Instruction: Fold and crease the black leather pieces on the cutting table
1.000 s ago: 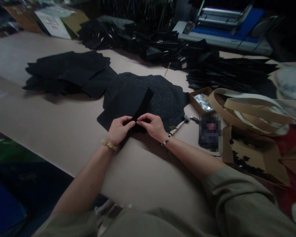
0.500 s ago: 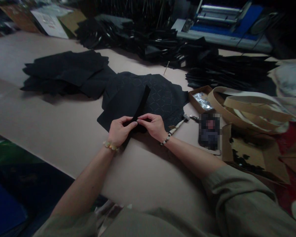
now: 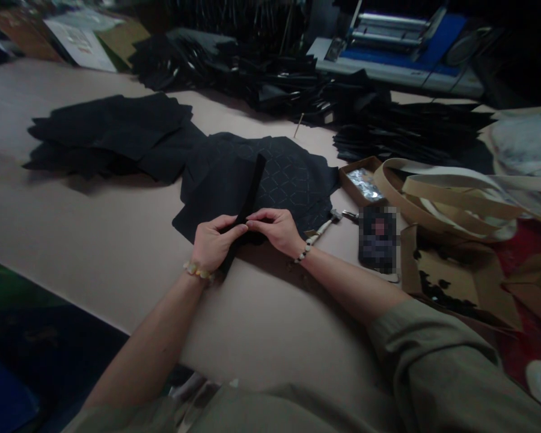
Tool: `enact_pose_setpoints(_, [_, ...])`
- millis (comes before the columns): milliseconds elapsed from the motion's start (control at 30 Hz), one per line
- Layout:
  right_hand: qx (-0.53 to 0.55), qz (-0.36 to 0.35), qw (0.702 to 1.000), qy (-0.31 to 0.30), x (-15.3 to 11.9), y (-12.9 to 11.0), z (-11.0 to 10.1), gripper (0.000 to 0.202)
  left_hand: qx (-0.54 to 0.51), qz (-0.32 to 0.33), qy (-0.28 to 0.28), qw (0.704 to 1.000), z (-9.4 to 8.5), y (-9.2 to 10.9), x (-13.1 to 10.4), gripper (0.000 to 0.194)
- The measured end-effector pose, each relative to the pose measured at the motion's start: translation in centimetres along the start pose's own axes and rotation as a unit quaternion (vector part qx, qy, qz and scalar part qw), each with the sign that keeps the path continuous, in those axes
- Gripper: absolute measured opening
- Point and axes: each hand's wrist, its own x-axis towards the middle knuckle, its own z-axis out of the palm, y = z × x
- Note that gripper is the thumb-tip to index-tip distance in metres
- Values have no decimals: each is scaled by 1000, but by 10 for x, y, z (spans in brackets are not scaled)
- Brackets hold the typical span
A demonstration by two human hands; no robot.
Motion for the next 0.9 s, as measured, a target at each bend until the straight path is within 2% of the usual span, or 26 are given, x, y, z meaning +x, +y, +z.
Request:
enact_pose_setpoints(167, [-35, -59, 997, -18, 0, -1, -1, 17, 36, 17, -16, 999, -6, -4, 2, 26])
enact_pose_setpoints(333, [-85, -101, 990, -39, 1, 3, -2, 24, 124, 134, 14, 983, -11, -11, 4, 17])
enact_pose_setpoints(400, [-139, -159, 977, -11, -1, 1, -3, 28, 152, 181, 10, 972, -13, -11, 4, 16])
enact_pose_setpoints(467, [-222, -240, 944, 45, -4, -4, -3, 37, 179, 221, 6, 959, -17, -9, 3, 16])
enact_pose_setpoints(533, [-316, -305, 895, 80, -8, -11, -2, 43, 232, 263, 6, 936, -20, -6, 2, 17])
enact_pose_setpoints(600, [-397, -339, 850, 70, -12, -17, -1, 34, 316, 308, 11, 897, -24, -3, 0, 19])
enact_pose_setpoints(667, [-451, -348, 820, 50, -15, -20, 0, 20, 397, 345, 14, 851, -26, 1, -3, 21])
enact_pose_setpoints(767, [-486, -341, 805, 24, -16, -19, 0, 19, 461, 370, 7, 806, -29, 5, -5, 23])
enact_pose_setpoints(900, [-514, -322, 794, -45, -11, -14, -3, 26, 491, 380, -23, 783, -31, 8, -5, 24])
